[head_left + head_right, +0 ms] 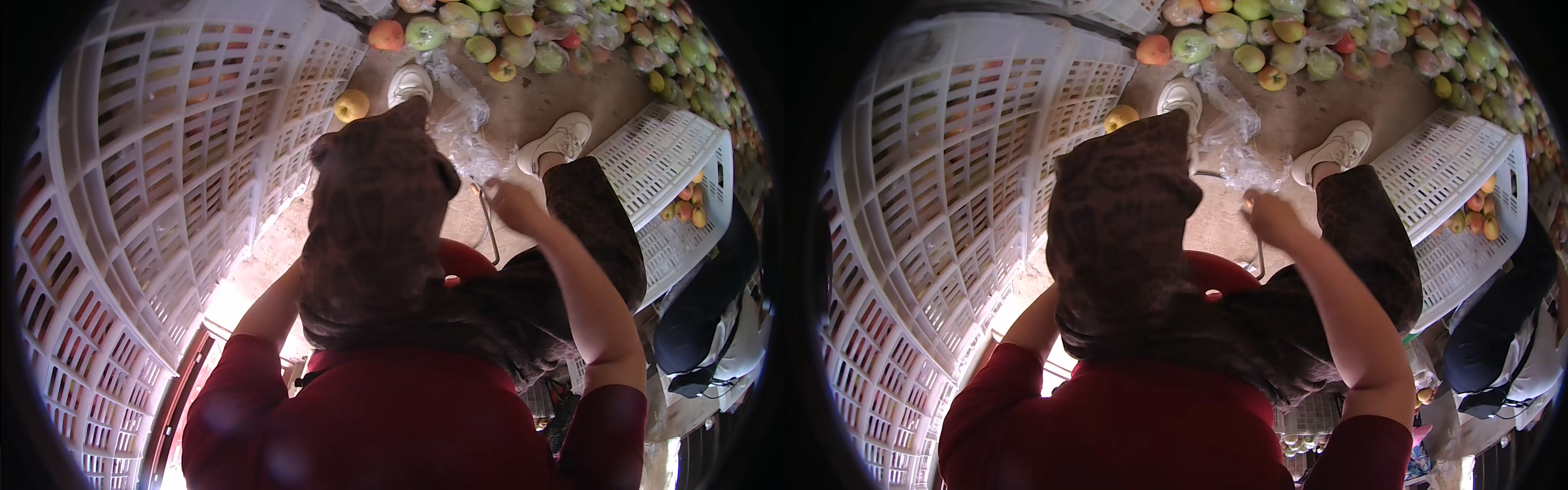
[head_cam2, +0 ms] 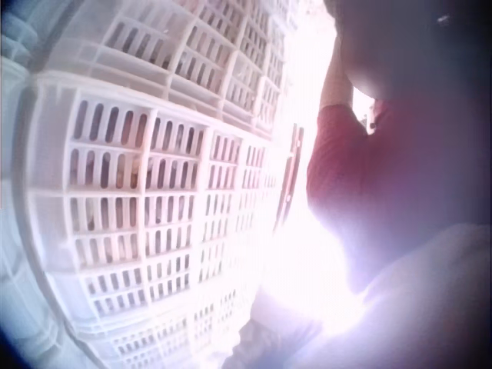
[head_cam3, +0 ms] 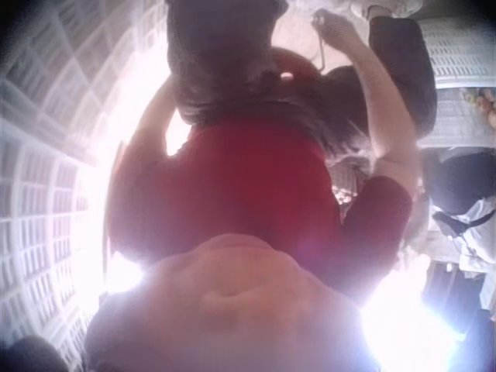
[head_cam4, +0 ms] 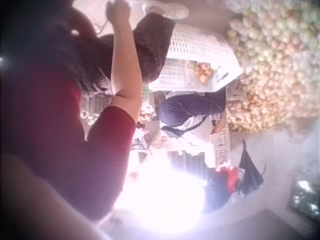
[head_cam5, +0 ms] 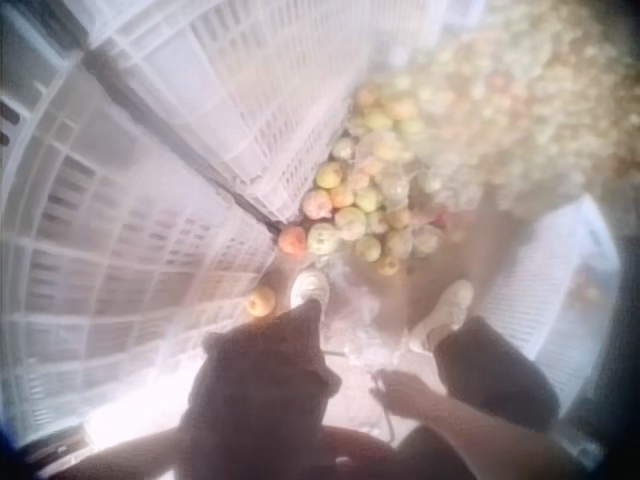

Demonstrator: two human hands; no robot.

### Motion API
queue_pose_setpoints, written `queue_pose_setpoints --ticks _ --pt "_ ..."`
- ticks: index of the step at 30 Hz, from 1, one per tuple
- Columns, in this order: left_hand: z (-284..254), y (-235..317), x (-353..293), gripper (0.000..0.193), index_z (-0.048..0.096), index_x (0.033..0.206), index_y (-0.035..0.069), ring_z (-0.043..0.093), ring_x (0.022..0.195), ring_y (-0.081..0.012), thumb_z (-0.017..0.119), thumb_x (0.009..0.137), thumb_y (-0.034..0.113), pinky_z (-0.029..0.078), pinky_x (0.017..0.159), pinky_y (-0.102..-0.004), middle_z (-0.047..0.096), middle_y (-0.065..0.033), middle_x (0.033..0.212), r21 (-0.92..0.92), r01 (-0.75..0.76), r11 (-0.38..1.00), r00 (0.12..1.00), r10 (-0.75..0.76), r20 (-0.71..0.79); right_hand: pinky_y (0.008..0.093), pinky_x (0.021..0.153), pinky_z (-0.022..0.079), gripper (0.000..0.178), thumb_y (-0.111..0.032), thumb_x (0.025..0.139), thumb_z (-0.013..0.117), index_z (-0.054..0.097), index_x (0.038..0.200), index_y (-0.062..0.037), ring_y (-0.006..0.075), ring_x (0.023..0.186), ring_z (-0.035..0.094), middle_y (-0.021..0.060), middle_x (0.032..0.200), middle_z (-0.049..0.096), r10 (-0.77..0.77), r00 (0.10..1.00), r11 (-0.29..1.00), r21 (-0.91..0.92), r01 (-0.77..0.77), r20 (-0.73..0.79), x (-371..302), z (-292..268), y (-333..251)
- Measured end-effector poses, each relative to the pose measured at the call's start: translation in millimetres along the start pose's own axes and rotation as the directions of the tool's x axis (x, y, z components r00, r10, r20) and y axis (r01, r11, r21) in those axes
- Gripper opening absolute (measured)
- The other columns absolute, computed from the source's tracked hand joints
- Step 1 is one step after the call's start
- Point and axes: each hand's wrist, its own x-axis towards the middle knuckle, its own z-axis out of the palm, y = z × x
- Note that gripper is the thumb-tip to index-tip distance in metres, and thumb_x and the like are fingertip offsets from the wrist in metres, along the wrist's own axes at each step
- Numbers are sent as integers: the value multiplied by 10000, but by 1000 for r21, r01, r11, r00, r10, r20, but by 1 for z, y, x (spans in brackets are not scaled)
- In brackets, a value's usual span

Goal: The person sits among crates of apples and repeatedly picks up individual apples, wraps each one in a thin plastic film, and places the wrapped apple into a white plastic crate. The process continues with multiple apples handled one at a time.

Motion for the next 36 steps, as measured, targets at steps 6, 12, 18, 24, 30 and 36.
queue_pose_setpoints --ticks 6,12,18,24,30,36 --pt "0 85 -19 615 441 1199 66 415 1099 -366 681 650 201 369 954 -398 407 -192 1156 24 -69 997 970 62 234 445 880 415 477 -378 936 310 602 1007 -8 387 985 567 247 1018 602 -78 915 960 276 -37 396 -8 85 2" --pt "22 151 8 580 451 1196 64 434 1075 -354 665 674 200 378 940 -392 429 -183 1142 49 -8 999 923 -12 384 388 901 411 644 -579 837 444 500 1186 -41 328 1033 563 187 1141 569 -260 601 941 339 -19 756 7 34 -3" --pt "41 189 25 546 461 1192 62 452 1051 -342 649 698 199 388 926 -387 451 -175 1129 19 102 995 888 -100 449 384 948 379 685 -507 811 555 433 1267 -11 337 1113 505 211 1222 508 -434 257 893 451 -9 864 51 13 -8" --pt "43 208 27 513 471 1188 60 471 1028 -330 634 722 198 398 912 -381 473 -167 1116 -93 214 972 866 -145 479 418 798 484 620 -463 826 578 426 1241 -28 313 1055 551 197 1164 530 -279 62 960 281 -22 958 61 7 7" --pt "41 219 23 480 481 1184 58 489 1004 -319 618 746 197 408 898 -376 495 -158 1103 -277 323 905 832 -132 538 410 701 530 559 -451 825 571 504 1163 -10 316 898 623 177 1043 590 -96 15 981 92 171 995 66 2 31" --pt "46 216 1 448 491 1181 56 508 980 -307 602 770 196 418 884 -371 517 -150 1089 -548 466 695 812 -89 577 403 663 537 460 -400 818 597 577 1071 -17 298 799 619 140 945 625 -35 -60 942 53 330 998 83 39 52"
